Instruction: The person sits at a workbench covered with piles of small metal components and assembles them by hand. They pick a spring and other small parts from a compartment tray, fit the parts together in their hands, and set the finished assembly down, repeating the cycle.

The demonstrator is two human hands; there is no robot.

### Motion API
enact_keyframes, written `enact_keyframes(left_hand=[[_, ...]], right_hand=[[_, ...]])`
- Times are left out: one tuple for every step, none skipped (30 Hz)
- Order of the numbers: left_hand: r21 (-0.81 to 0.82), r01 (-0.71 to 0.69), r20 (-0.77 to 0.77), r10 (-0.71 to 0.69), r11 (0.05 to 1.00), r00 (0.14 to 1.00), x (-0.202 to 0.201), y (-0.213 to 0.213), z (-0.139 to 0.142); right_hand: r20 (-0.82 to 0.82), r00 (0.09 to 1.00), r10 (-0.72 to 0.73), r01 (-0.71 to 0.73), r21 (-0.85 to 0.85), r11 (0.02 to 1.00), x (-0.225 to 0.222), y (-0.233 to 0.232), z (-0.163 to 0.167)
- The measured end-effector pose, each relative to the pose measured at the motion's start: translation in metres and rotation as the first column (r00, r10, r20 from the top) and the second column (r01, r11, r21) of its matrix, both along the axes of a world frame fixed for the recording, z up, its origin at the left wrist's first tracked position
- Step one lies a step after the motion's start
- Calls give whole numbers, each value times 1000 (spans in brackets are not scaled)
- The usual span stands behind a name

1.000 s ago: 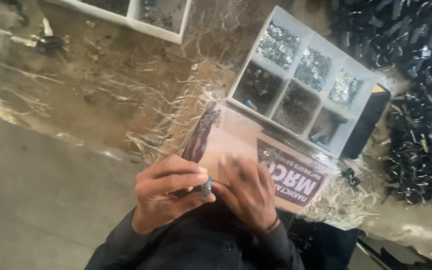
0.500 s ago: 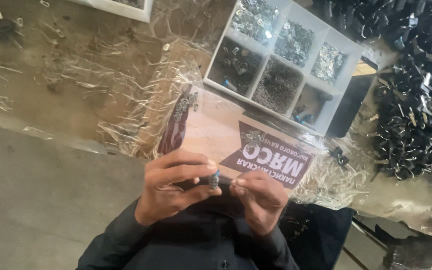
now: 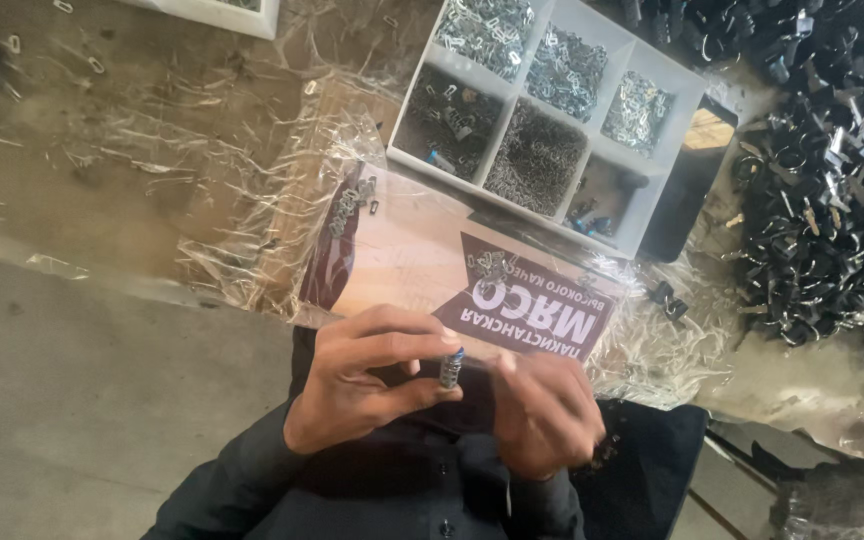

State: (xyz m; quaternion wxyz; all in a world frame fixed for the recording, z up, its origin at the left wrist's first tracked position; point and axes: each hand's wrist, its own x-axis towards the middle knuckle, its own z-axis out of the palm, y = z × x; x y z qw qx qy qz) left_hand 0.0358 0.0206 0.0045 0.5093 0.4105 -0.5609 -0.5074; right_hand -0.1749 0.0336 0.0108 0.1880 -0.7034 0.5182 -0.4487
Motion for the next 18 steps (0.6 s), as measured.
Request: enact_keyframes(left_hand=[[-16,-9,1,9,1000,1000,0,0,0],[-28,-19,0,19,999,1000,-1,0,1],[-22,-22,-7,22,1000,1000,-2,1,2],[-20,-24,-14,23,1000,1000,-3,1,2],[-19,-26,-21,26,999,999,-4,1,3],[-38,-38,-15,37,999,999,-5,1,3],[-55,-48,-9,47,997,999,-5,1,4],[-75,-59,-5,58,995,998,-6,1,4],[-103,-63,7,64,993,998,-6,1,5],[-129,-66,18,69,989,997,-6,1,6],[-156,-66,29,71,986,997,-6,1,6],[-166,-72,48,80,983,996,-5,1,7],[-177,-77,64,89,981,994,-5,1,7],[-186,-79,78,95,979,992,-5,1,6],[-196,-87,95,107,977,990,-5,1,6],[-209,-90,106,114,974,988,-5,1,5],[-226,-86,112,114,970,987,-6,0,3],[-221,-74,101,99,972,990,-7,0,2]], right_hand=[[2,1000,9,-9,-62,998,3,-1,3],[2,1000,19,-18,-120,993,6,-1,6],[184,981,57,-52,-28,998,9,1,7],[362,929,74,-100,52,994,12,3,7],[530,845,75,-162,119,980,13,4,7],[536,840,86,-196,152,969,14,5,7],[542,835,94,-228,186,956,13,7,8],[547,830,104,-261,217,941,13,8,8],[543,836,84,-264,263,928,12,9,8],[538,841,61,-265,311,913,12,10,8],[531,847,38,-264,357,896,11,10,8],[514,856,49,-270,365,891,10,10,9],[496,866,60,-275,374,886,9,9,9],[475,877,67,-276,385,881,8,7,9],[533,844,65,-327,414,849,7,5,9],[585,809,57,-373,436,819,6,2,9],[631,775,41,-410,453,792,3,-1,9],[673,737,-62,-424,532,733,2,-2,10]])
